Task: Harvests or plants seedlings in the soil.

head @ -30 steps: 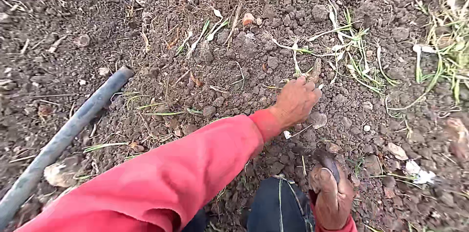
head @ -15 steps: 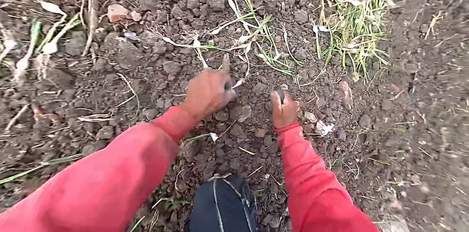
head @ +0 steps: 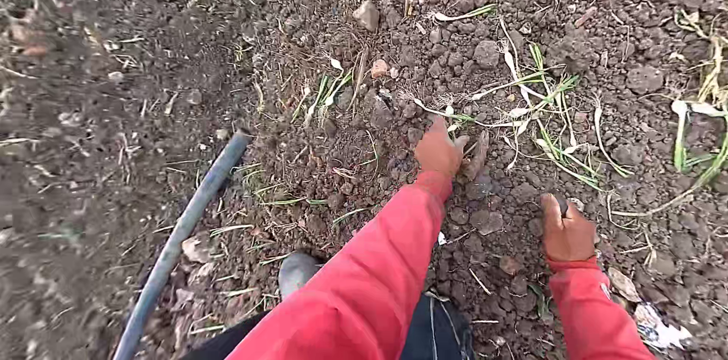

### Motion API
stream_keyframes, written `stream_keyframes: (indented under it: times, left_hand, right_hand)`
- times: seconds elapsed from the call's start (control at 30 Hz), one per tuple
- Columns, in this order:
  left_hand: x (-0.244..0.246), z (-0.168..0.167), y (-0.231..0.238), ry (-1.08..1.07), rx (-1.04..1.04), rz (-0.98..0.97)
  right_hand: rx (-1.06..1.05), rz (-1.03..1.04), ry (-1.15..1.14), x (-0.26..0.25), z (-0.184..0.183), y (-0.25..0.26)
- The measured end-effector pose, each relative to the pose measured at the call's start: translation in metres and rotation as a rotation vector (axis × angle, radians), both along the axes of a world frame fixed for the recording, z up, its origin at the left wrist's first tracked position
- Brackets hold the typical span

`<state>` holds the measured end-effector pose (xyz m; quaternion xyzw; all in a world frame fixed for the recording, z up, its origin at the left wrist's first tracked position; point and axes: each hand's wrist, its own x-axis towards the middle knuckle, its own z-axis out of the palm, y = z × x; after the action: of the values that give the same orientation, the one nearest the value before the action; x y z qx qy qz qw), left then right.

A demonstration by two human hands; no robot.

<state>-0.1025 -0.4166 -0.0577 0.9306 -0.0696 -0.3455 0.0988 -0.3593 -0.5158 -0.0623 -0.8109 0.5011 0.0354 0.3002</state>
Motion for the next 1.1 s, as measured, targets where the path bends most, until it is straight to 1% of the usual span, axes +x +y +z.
stream_keyframes:
  times: [0.07, 0.17, 0.23, 0.3, 0.33, 0.37, 0.4, 0.47, 0.53, 0.6, 0.67, 0.7, 0.77, 0.8, 0.87, 0.9, 0.97, 1.03, 1.1]
  left_hand:
    - [-0.007, -0.004, -0.002, -0.007, -0.051, 0.111]
    - [-0.001, -0.012, 0.002, 0.068, -0.157, 0.303]
    - [0.009, -0.001, -0.004, 0.128, -0.326, 0.352]
    - [0.027, 0.030, -0.009, 0.116, -0.528, 0.266]
    - [0.037, 0.044, -0.003, 0.076, -0.591, 0.210]
    - [0.048, 0.052, 0.010, 0.011, -0.594, 0.175]
    - [0.059, 0.054, 0.030, -0.064, -0.517, 0.165]
    - [0.079, 0.047, 0.075, -0.130, -0.228, 0.189]
    - [0.082, 0.030, 0.111, -0.155, -0.026, 0.328]
    - [0.076, 0.012, 0.132, -0.101, 0.093, 0.457]
    - [0.070, -0.004, 0.139, -0.003, 0.157, 0.481]
    - [0.068, -0.008, 0.138, 0.008, 0.154, 0.477]
    - [0.070, -0.005, 0.130, 0.024, 0.135, 0.433]
    - [0.073, 0.002, 0.129, 0.041, 0.123, 0.397]
    - [0.085, 0.024, 0.128, 0.063, 0.022, 0.324]
    - [0.094, 0.040, 0.122, 0.059, -0.055, 0.270]
    - [0.117, 0.083, 0.104, 0.024, -0.185, 0.056]
    - [0.143, 0.127, 0.093, -0.038, -0.231, -0.187]
    - [0.170, 0.164, 0.097, -0.078, -0.256, -0.356]
  right_hand:
    - [-0.008, 0.012, 0.008, -0.003, -0.004, -0.009]
    - [-0.004, 0.035, -0.026, -0.001, -0.011, -0.008]
    - [-0.013, 0.029, -0.037, 0.000, -0.014, -0.009]
    - [-0.025, 0.028, -0.036, 0.001, -0.016, -0.012]
    - [-0.023, 0.030, -0.026, 0.001, -0.015, -0.012]
    - [-0.017, 0.031, -0.015, 0.000, -0.014, -0.012]
    - [-0.002, 0.036, 0.002, 0.001, -0.014, -0.012]
    - [-0.004, 0.040, 0.010, 0.003, -0.017, -0.014]
    - [-0.027, 0.045, 0.001, 0.002, -0.020, -0.015]
    - [-0.025, 0.038, -0.006, 0.001, -0.023, -0.015]
    - [-0.011, 0.027, 0.002, 0.000, -0.023, -0.015]
    - [-0.009, 0.018, 0.005, -0.002, -0.023, -0.016]
    - [0.008, -0.002, -0.005, -0.006, -0.025, -0.021]
    - [0.027, -0.008, -0.007, -0.008, -0.029, -0.021]
    - [0.021, 0.004, -0.021, -0.009, -0.044, -0.021]
    - [0.016, 0.008, -0.016, -0.008, -0.048, -0.023]
    - [0.006, 0.007, -0.006, -0.007, -0.048, -0.026]
    - [-0.018, 0.007, 0.005, -0.010, -0.047, -0.027]
    - [-0.005, -0.021, -0.009, -0.007, -0.044, -0.025]
